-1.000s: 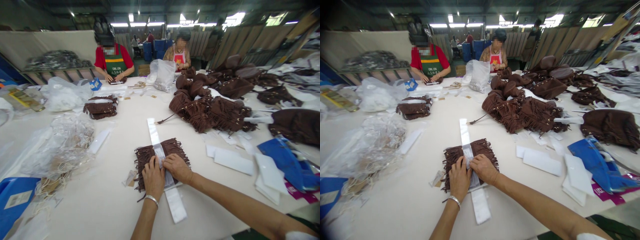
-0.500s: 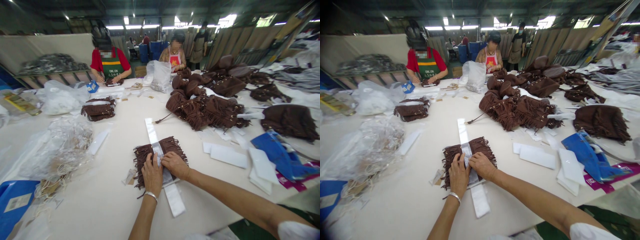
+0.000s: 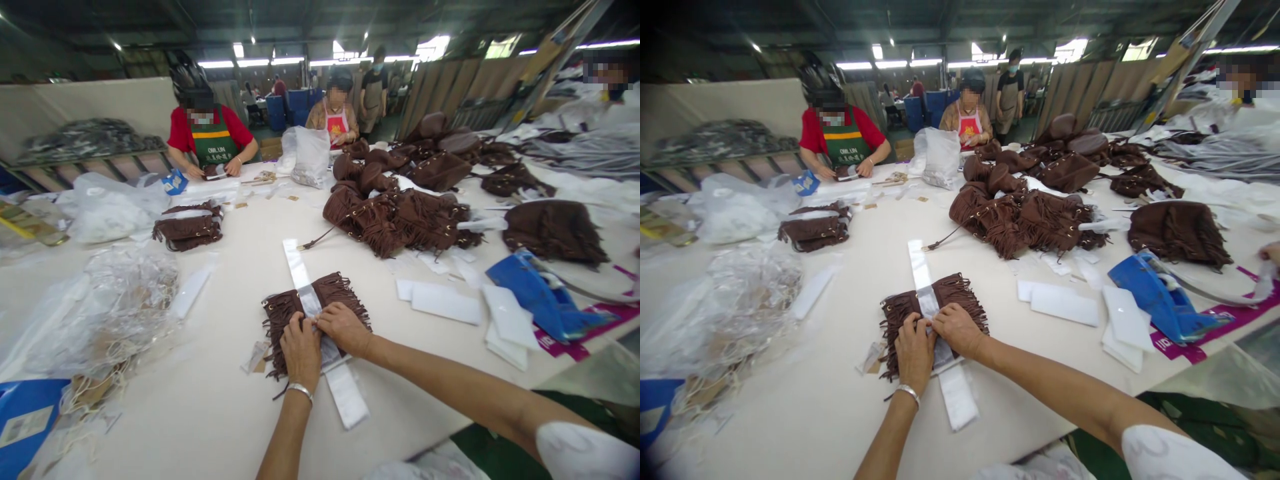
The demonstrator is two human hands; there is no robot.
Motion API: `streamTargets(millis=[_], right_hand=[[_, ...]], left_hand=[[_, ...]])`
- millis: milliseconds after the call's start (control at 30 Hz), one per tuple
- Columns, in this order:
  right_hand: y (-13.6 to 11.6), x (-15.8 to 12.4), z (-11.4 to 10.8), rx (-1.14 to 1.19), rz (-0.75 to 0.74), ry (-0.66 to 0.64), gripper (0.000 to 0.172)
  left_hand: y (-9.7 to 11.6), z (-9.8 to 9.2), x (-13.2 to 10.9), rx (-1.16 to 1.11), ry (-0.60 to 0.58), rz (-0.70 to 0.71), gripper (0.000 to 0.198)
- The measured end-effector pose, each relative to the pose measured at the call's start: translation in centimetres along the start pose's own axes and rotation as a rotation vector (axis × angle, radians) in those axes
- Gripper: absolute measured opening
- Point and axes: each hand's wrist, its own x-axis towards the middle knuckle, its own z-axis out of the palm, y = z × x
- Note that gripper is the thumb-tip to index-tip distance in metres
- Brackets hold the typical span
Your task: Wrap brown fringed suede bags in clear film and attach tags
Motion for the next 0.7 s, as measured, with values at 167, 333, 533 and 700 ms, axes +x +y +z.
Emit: streamTargets(millis=[167, 333, 533, 700], right_hand=[[0.01, -0.07, 0.23, 0.017, 0.008, 0.024, 0.017], [0.16, -0.12, 0.64, 0.005, 0.001, -0.019, 0.018], [0.22, 0.23, 0.31, -0.023, -0.021, -0.062, 0.014], [-0.47, -0.36, -0.13, -0.097, -0.027, -0.03, 0.011]], left_hand=[[0.02, 0.14, 0.06, 0.005, -0.006, -0.004, 0.022], [0.01, 0.32, 0.12, 0.018, -0.016, -0.013, 0.022], [0.08, 0.23, 0.37, 0.047, -0.025, -0.016, 0.022], [-0.06, 0.18, -0.08, 0.067, -0.007, 0.044, 0.021]])
